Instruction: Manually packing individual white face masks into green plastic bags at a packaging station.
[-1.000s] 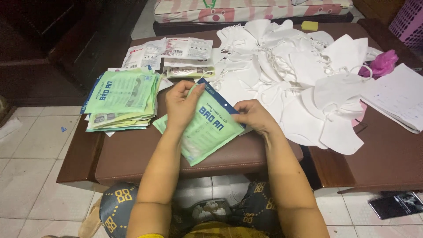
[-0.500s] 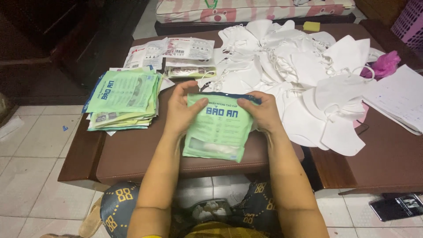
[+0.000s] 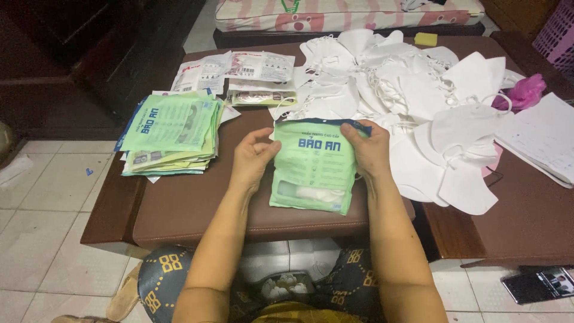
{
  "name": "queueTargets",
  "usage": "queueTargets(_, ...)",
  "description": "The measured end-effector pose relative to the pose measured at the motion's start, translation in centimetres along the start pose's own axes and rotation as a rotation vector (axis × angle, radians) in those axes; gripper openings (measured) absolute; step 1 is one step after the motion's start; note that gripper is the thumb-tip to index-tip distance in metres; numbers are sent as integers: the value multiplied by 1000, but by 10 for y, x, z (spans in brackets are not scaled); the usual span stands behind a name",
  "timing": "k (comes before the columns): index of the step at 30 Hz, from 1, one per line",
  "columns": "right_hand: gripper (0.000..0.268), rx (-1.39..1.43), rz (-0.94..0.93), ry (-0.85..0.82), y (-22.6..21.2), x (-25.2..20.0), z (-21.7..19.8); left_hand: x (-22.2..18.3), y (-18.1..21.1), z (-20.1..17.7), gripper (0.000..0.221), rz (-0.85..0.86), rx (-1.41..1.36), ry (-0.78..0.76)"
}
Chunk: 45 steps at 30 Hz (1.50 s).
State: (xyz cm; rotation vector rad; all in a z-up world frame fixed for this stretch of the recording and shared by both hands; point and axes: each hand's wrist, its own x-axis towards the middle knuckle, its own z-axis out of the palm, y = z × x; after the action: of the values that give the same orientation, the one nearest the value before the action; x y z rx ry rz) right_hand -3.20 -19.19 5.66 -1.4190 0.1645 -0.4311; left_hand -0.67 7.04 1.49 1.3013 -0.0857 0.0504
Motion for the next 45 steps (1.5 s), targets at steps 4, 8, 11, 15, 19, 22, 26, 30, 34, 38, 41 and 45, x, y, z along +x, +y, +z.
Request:
queueTargets(4,23,26,33,29,0,-1,6,-24,33,19,76,-45,-6,-156)
queueTargets(8,30,174,78,29,-1,-10,19,-13,25,24,65,-255,127,-197)
queueTargets(11,54,278,103,-88,13,-8,17,16,18,18,59,-284,33,-124)
queueTargets(15,70,131,221,-232,13,-26,42,48,15,16,55,-217,-170,-82)
queueTargets(19,64,5,247,-132,14,2,68,61,-1,4,56,-234,-385,-184)
queueTargets(22,64,-146,82,-95,-22,40,111,74,-36,-5,94,-407,-611,2)
queueTargets(26,60,-208,-112,-174,-69,85,208,63,-54,4,24,-409,-259,-72)
queueTargets(30,82,-247,-227,-199,0,189,304,50,-60,11,27,-34,319,-158)
queueTargets(34,107,-655,-98,-211,72,244,378,79,-55,-9,24,-4,377,-118)
queueTargets(38,103,-786,-84,-308,100,239,411,97,-57,-17,17,2,466,-65)
queueTargets(41,71,-981,-197,-362,113,238,414,101,-63,-15,13,0,514,-36)
queueTargets(45,13,-1333,-453,-322,117,239,406,73,-83,-12,8,-34,586,-1)
